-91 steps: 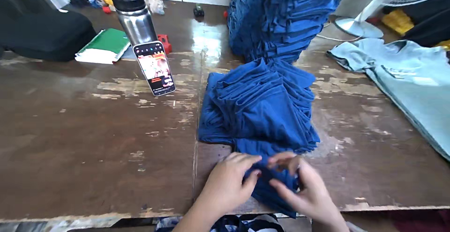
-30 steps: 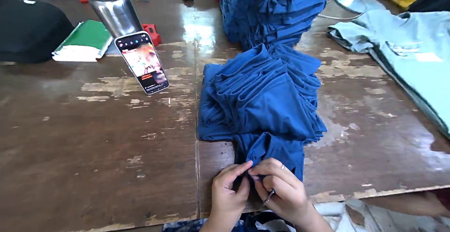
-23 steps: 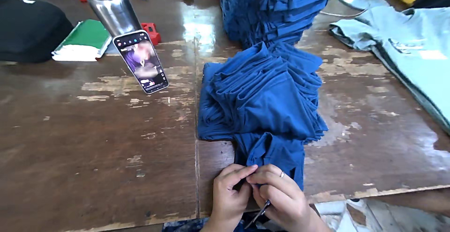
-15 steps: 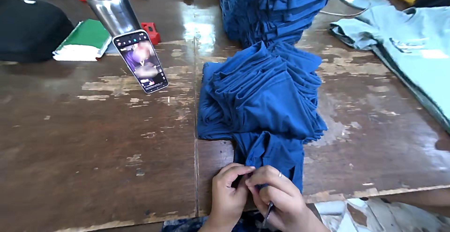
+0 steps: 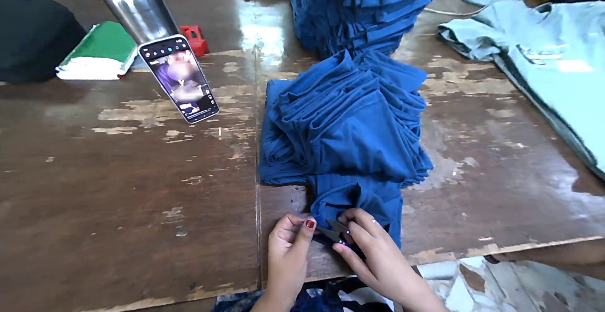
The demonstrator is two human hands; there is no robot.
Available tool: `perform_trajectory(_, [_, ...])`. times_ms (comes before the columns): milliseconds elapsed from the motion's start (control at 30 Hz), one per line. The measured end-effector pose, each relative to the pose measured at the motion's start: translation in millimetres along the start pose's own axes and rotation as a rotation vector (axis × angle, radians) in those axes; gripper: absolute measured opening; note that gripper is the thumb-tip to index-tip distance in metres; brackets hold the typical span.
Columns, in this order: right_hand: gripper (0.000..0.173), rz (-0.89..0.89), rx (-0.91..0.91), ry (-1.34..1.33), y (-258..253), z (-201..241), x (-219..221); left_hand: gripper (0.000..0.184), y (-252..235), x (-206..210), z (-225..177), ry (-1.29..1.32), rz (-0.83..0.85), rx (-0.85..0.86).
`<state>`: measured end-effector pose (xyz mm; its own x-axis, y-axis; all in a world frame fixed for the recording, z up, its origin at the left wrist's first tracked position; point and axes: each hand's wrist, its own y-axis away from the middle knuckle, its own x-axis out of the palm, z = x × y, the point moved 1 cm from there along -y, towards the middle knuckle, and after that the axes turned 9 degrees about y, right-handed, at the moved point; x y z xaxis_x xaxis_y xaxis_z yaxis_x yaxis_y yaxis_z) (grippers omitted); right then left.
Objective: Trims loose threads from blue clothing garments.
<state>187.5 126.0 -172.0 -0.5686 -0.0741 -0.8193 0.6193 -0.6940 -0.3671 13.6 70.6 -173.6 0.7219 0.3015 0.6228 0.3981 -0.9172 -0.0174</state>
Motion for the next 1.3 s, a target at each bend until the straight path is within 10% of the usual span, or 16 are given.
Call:
perform_trajectory(867, [0.053, -0.003, 0.087, -0.007, -9.4, 13.3, -4.6, 0.01, -0.2, -10.1, 0.7, 0.099, 0.176, 0.018])
perform_trajectory(1167, [0.053, -0.317, 0.177, 0.206, -33.0, -15.9, -20.7, 0.023, -3.1, 2.9, 1.3, -0.146, 0.084, 0.095])
perform_trajectory(1300, [0.027, -0.275, 0.118, -0.024, -34.6, -30.6, -14.3, 0.014, -0.5, -0.5, -2.0, -0.193, 0.106, 0.107])
